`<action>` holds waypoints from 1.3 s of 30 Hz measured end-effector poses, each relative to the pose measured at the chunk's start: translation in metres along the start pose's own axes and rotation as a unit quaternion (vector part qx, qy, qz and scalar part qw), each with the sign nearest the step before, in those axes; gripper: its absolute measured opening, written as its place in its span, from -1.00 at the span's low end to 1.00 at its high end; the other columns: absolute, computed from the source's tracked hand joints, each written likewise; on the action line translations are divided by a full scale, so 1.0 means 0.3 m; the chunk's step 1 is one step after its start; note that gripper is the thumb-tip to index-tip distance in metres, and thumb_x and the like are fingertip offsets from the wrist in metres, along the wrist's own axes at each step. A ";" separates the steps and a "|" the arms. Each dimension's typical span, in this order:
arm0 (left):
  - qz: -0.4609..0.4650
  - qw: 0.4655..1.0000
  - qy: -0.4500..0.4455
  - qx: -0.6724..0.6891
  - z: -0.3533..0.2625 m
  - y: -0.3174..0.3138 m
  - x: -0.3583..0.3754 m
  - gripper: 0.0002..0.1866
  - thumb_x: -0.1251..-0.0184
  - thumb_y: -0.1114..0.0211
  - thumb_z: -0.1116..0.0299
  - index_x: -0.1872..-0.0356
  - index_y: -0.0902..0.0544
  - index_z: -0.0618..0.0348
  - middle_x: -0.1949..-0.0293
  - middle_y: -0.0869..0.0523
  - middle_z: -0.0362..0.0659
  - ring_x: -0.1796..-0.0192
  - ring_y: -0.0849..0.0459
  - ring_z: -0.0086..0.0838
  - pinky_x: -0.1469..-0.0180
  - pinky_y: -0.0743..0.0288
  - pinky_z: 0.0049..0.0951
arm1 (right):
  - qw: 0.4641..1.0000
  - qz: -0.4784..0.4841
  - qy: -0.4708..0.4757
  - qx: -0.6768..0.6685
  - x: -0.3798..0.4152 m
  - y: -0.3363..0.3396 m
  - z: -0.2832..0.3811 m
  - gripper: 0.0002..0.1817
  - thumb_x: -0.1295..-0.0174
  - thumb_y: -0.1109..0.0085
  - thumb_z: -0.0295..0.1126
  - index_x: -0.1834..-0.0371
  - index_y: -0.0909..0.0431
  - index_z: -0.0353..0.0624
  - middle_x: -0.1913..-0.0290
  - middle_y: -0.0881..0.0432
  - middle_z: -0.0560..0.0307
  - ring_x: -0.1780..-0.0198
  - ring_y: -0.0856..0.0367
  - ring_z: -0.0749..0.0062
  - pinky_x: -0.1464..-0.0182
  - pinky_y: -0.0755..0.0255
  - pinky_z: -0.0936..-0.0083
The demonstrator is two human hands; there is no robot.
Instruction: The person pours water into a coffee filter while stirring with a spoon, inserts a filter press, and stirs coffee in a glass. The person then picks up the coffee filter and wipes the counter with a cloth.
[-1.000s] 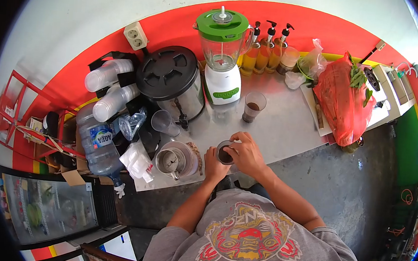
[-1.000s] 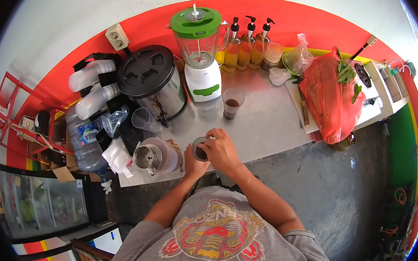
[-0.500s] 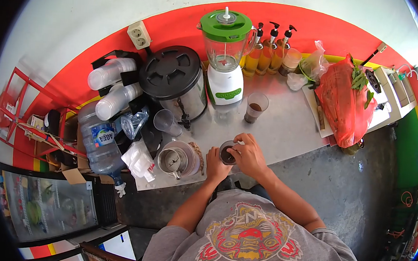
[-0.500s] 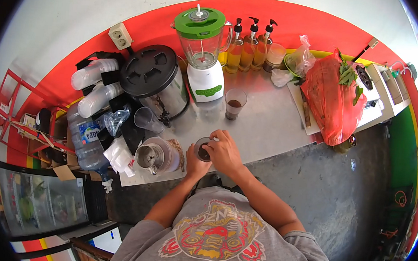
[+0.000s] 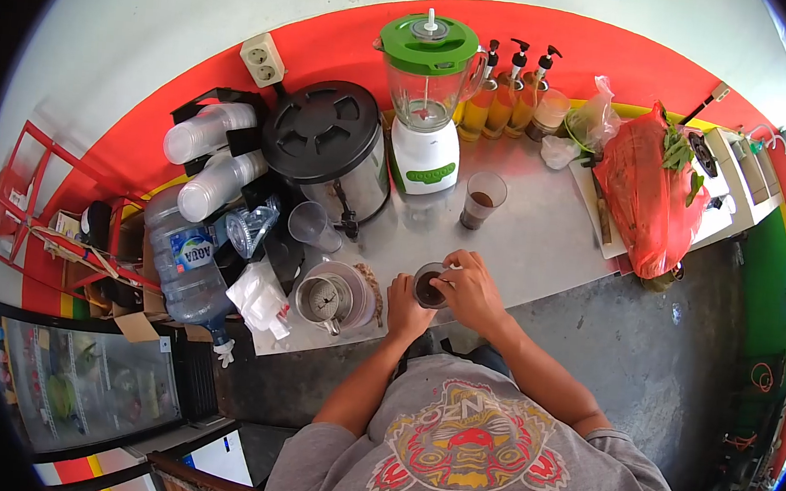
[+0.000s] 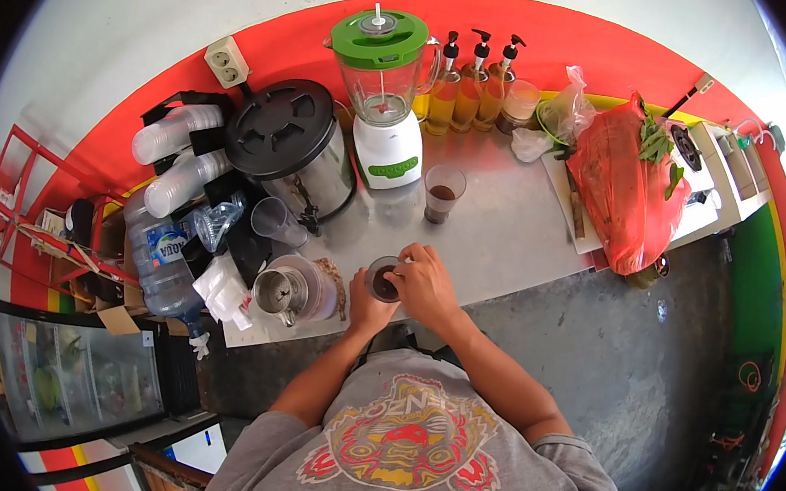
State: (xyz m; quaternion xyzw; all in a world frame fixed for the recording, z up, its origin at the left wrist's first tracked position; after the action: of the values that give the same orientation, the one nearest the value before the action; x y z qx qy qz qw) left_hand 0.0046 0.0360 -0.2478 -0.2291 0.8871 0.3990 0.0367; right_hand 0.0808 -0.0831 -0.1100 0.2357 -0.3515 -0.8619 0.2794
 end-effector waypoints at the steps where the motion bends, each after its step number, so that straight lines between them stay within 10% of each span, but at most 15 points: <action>1: -0.001 1.000 0.007 0.005 0.001 0.001 -0.002 -0.39 -0.01 -0.71 0.17 0.00 -0.56 0.18 0.03 -0.57 -0.02 -0.07 -0.57 0.03 -0.13 -0.42 0.03 | 1.000 -0.001 0.000 0.000 -0.003 -0.002 -0.001 -0.81 -0.32 -0.44 -0.33 0.26 -0.85 -0.26 -0.04 -0.66 0.02 -0.12 -0.58 0.00 -0.19 -0.50 0.14; 39: 0.001 1.000 0.025 0.006 0.001 0.005 -0.002 -0.37 0.04 -0.74 0.22 -0.02 -0.58 0.18 0.00 -0.57 -0.03 -0.09 -0.57 0.02 -0.12 -0.43 0.01 | 0.998 0.017 -0.009 0.062 0.000 -0.004 0.015 -0.79 -0.32 -0.43 -0.32 0.24 -0.87 -0.26 0.01 -0.70 0.01 -0.07 -0.63 0.01 -0.15 -0.55 0.17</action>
State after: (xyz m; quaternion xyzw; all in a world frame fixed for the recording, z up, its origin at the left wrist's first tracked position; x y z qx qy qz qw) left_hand 0.0045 0.0373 -0.2468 -0.2377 0.8905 0.3876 0.0156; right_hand 0.0777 -0.0800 -0.1080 0.2384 -0.4111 -0.8355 0.2759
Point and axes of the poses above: each hand's wrist, its own x-axis away from the middle knuckle, its own y-axis out of the back of the hand, z = x × y, the point moved 5 cm from there along -x, towards the middle knuckle
